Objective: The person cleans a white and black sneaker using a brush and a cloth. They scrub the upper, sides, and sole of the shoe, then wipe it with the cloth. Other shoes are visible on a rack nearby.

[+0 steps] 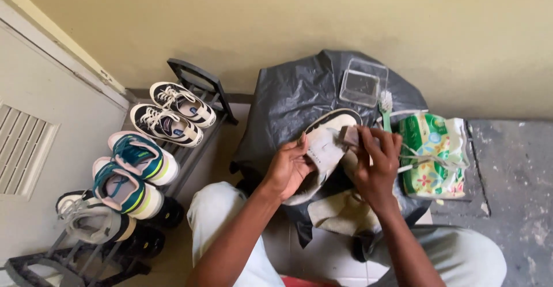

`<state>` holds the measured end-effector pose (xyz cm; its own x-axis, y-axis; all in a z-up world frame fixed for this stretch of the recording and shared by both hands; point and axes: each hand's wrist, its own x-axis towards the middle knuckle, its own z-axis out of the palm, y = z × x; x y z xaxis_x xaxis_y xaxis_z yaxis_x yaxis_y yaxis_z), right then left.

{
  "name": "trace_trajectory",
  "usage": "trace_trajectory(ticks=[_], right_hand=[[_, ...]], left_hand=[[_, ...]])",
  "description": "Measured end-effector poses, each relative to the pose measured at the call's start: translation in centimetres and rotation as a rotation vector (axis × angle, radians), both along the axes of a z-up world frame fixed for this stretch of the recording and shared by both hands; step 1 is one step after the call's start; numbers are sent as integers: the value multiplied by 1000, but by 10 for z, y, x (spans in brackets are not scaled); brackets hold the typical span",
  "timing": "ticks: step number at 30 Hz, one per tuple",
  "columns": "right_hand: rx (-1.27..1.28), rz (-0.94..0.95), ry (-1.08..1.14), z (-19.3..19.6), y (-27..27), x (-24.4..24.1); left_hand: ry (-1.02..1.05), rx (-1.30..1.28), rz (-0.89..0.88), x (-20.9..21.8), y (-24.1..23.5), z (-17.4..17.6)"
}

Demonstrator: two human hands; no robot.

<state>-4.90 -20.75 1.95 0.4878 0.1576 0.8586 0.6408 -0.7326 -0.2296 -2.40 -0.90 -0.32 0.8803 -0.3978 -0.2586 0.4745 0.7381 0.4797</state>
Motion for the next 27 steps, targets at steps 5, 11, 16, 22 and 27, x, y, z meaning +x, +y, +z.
trace_trajectory(ticks=[5,11,16,22,27], right_hand=[[68,67,79,-27,34,-20],[120,5,86,1,22,2],[100,11,146,5,22,14],[107,-15,134,-18,31,15],[133,-116,209,-13,25,18]], left_hand=[[46,5,51,11,-5,-42],[-40,117,9,6,-14,-43],[-47,108,36,9,-20,-55],[-118,157,35,14,-21,-77],[-156,109,10,-3,-24,-64]])
